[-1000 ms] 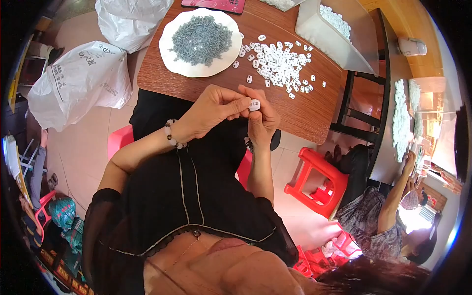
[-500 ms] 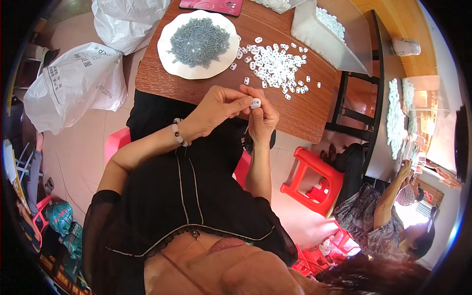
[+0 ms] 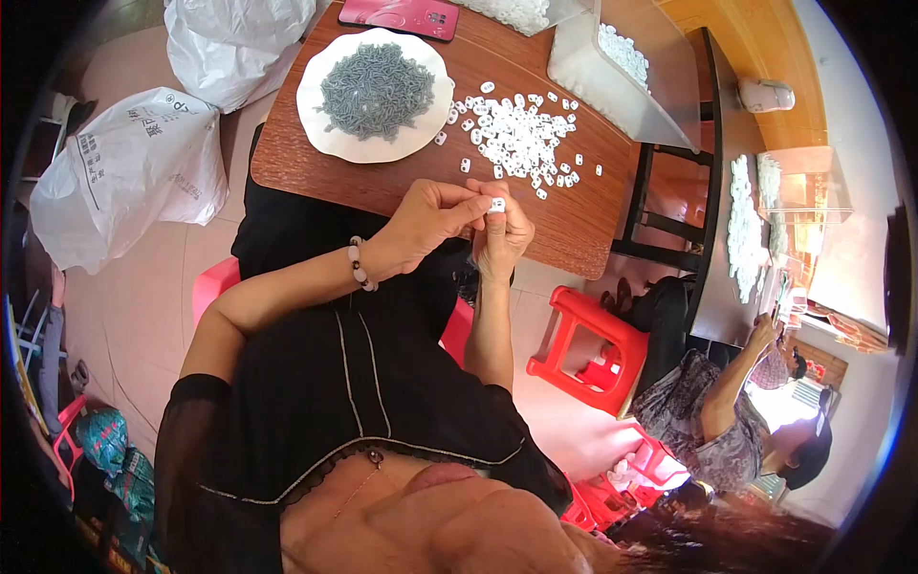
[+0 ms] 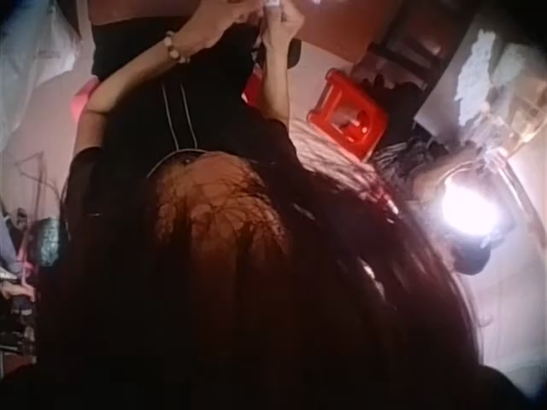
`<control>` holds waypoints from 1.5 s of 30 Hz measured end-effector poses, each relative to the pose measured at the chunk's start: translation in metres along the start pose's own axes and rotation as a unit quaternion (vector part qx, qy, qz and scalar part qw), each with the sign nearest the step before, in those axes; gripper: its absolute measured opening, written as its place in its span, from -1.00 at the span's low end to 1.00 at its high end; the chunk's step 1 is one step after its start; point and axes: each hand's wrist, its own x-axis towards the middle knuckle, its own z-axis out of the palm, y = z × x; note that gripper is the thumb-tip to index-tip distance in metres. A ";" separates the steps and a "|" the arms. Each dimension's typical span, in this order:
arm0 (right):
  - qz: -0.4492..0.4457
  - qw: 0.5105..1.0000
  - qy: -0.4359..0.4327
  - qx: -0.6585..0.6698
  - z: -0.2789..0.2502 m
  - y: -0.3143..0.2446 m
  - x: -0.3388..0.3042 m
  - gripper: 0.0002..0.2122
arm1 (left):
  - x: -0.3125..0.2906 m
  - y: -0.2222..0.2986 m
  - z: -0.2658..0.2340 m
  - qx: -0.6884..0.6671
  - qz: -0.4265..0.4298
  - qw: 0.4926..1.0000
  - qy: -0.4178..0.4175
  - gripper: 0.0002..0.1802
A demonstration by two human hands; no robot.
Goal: The recorder is manually assembling small plastic components by inserting black beads into white circular plastic housings.
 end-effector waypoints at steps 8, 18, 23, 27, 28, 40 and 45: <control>-0.019 0.999 0.012 -0.027 0.011 -0.001 0.005 -0.58 | 0.004 -0.005 -0.005 -0.024 0.011 1.000 0.009 -0.70; 0.011 1.000 0.003 -0.025 0.015 0.001 0.005 -0.52 | 0.006 -0.009 -0.016 -0.042 0.002 0.999 0.003 -0.73; 0.017 0.998 -0.012 -0.064 0.016 -0.006 0.010 -0.55 | 0.006 -0.003 -0.021 -0.019 -0.007 1.000 -0.004 -0.73; 0.023 0.991 0.002 -0.131 0.009 -0.017 0.019 -0.62 | -0.001 0.010 -0.026 0.036 -0.034 0.999 -0.013 -0.70; 0.045 0.992 0.017 -0.114 0.007 -0.025 0.022 -0.66 | -0.001 0.008 -0.034 0.036 -0.032 0.999 -0.014 -0.70; -0.180 0.807 0.180 -0.533 -0.065 -0.101 0.224 -0.68 | -0.008 -0.002 -0.068 0.055 -0.055 0.996 -0.037 -0.72; -0.153 0.745 0.168 -0.627 -0.079 -0.080 0.229 -0.70 | -0.006 0.000 -0.071 0.020 -0.064 0.997 -0.033 -0.74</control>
